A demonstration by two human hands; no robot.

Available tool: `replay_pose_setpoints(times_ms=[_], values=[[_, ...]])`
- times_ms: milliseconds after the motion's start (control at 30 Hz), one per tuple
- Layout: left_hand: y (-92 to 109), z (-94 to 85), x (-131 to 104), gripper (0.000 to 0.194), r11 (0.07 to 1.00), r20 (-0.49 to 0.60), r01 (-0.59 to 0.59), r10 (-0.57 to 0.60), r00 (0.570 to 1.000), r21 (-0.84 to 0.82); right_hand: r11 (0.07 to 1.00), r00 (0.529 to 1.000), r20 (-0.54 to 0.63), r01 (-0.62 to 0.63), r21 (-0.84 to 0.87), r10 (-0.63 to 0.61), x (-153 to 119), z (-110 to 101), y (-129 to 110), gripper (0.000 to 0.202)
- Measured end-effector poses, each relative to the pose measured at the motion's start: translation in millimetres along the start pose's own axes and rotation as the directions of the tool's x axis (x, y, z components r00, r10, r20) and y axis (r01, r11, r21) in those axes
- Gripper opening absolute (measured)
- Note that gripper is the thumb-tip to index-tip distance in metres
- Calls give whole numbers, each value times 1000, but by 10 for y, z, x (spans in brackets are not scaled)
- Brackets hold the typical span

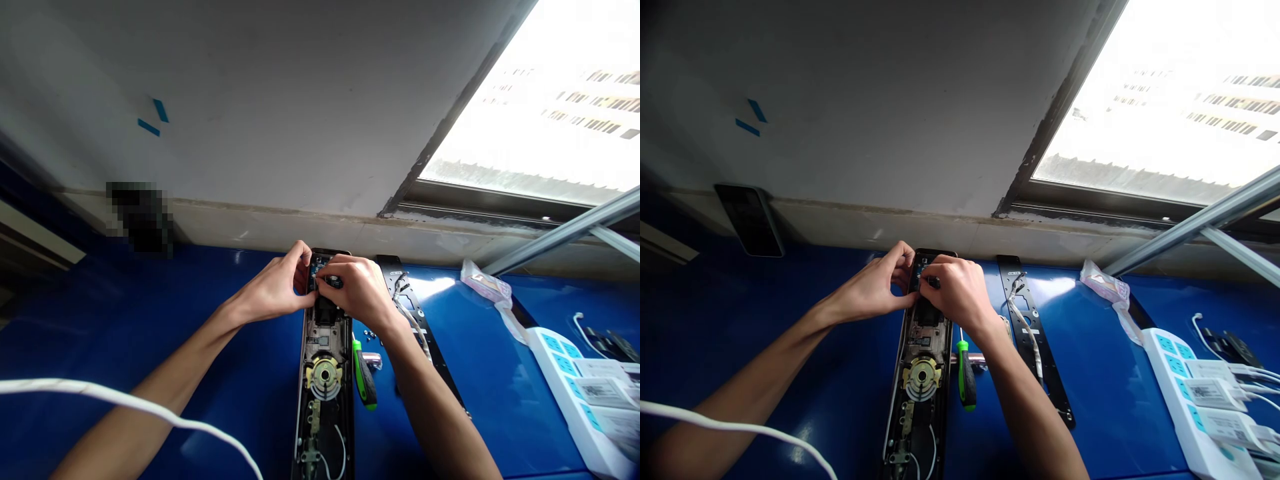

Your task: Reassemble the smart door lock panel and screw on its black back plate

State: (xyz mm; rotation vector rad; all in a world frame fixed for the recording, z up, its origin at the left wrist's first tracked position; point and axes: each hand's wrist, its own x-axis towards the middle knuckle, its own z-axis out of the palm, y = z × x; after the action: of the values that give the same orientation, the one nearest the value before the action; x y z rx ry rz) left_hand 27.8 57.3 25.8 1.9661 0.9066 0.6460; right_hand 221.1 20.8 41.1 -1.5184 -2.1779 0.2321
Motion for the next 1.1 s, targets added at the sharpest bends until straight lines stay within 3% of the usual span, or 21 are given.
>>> replay_pose_setpoints(times_ms=[467, 633, 767, 933, 1100], values=[[54, -56, -100, 33, 993, 34, 45, -49, 998, 108, 997, 1000, -12, 10, 79, -9, -47, -84, 2, 13], [104, -71, -142, 31, 934, -78, -54, 87, 993, 353, 994, 999, -40, 8, 109, -4, -90, -181, -10, 17], [247, 26, -161, 24, 866, -160, -161, 265, 951, 474, 995, 994, -95, -45, 91, 54, -169, -302, 43, 20], [422, 258, -152, 18, 803, -47, -343, 417, 908, 487, 979, 977, -62, -203, 11, 203, -405, -410, 317, 14], [451, 522, -83, 17, 764, 103, -443, 451, 886, 468, 953, 939, 174, -280, -113, 296, -649, -273, 729, 7]])
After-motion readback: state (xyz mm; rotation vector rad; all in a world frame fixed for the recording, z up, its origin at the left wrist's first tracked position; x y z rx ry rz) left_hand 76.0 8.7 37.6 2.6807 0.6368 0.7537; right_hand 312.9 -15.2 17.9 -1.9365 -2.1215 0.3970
